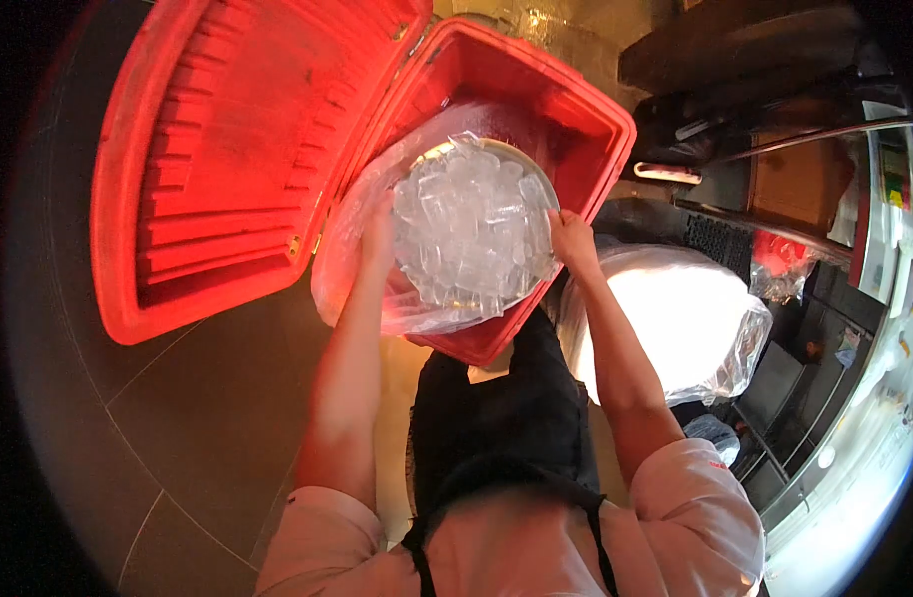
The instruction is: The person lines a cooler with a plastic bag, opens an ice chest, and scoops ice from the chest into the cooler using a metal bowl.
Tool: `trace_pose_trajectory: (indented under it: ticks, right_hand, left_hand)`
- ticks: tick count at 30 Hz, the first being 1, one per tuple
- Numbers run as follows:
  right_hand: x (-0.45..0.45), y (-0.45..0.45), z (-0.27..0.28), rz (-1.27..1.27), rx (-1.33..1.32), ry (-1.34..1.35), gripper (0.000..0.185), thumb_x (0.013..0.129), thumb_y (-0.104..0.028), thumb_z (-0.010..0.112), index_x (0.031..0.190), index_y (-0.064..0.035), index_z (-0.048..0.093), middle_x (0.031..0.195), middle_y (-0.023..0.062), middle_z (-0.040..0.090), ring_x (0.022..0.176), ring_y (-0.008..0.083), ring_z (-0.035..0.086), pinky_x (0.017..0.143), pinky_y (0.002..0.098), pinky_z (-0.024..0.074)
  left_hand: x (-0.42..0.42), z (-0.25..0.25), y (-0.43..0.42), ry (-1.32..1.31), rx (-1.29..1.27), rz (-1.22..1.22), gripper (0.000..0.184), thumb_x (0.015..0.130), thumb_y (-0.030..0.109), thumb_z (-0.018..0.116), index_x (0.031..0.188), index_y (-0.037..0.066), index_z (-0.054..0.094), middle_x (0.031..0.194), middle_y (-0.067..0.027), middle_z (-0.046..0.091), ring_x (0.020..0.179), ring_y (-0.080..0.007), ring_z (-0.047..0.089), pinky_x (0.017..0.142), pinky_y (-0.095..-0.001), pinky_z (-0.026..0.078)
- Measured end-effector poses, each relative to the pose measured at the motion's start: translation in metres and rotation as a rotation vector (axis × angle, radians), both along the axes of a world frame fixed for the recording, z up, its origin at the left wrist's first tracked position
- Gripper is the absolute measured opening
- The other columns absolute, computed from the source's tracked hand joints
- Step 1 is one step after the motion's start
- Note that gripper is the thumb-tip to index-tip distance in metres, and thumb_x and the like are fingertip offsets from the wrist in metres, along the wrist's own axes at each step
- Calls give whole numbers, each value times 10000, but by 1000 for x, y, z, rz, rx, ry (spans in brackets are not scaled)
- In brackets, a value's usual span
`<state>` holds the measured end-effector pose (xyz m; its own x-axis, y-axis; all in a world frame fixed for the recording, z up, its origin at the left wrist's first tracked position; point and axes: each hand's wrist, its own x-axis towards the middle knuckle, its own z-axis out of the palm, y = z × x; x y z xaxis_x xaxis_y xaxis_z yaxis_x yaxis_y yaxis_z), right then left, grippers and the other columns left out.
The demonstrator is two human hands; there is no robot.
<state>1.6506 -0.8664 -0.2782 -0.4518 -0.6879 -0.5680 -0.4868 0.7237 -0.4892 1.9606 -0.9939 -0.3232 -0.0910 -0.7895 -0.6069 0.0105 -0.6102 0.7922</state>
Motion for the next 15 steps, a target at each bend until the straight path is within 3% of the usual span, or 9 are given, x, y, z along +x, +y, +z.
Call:
trace_pose_trajectory:
  ticks: [6,9,12,13,15]
  right_hand:
    - [0,7,47,-71,-31,-36,450,930,-403,457,899,14,625,880,273,629,886,435,612,786,473,467]
    - [1,7,79,-123,-34,-69,438,922,-411,477,919,-3,637,892,255,641,899,415,622,787,449,474]
    - [6,11,107,-132,-89,-44,450,914,-426,481,922,-6,645,931,259,639,925,412,617,809,448,470]
    - [6,15,105,-129,-124,-12,459,900,-441,498,919,-8,650,957,261,633,941,409,614,829,454,464]
    - [15,23,114,-200,-190,78,464,892,-445,503,924,-8,656,968,263,631,951,406,611,839,457,461]
  left_hand:
    - [-7,48,4,-171,-289,8,392,882,270,546,1118,-31,632,1120,-119,622,1101,-216,535,972,-331,382]
    - [-10,78,-2,-147,-168,-3,392,875,251,548,1122,-45,617,1133,-124,618,1103,-216,535,971,-332,382]
    - [-2,79,-13,90,-180,2,400,878,244,543,1146,-46,603,1157,-125,611,1111,-220,532,973,-330,381]
    - [-8,105,-13,109,-131,19,413,881,240,536,1169,-52,586,1176,-124,603,1131,-217,522,980,-331,375]
    - [-6,122,-22,100,-146,3,348,896,258,519,1108,5,630,1068,-86,641,981,-187,584,863,-327,451]
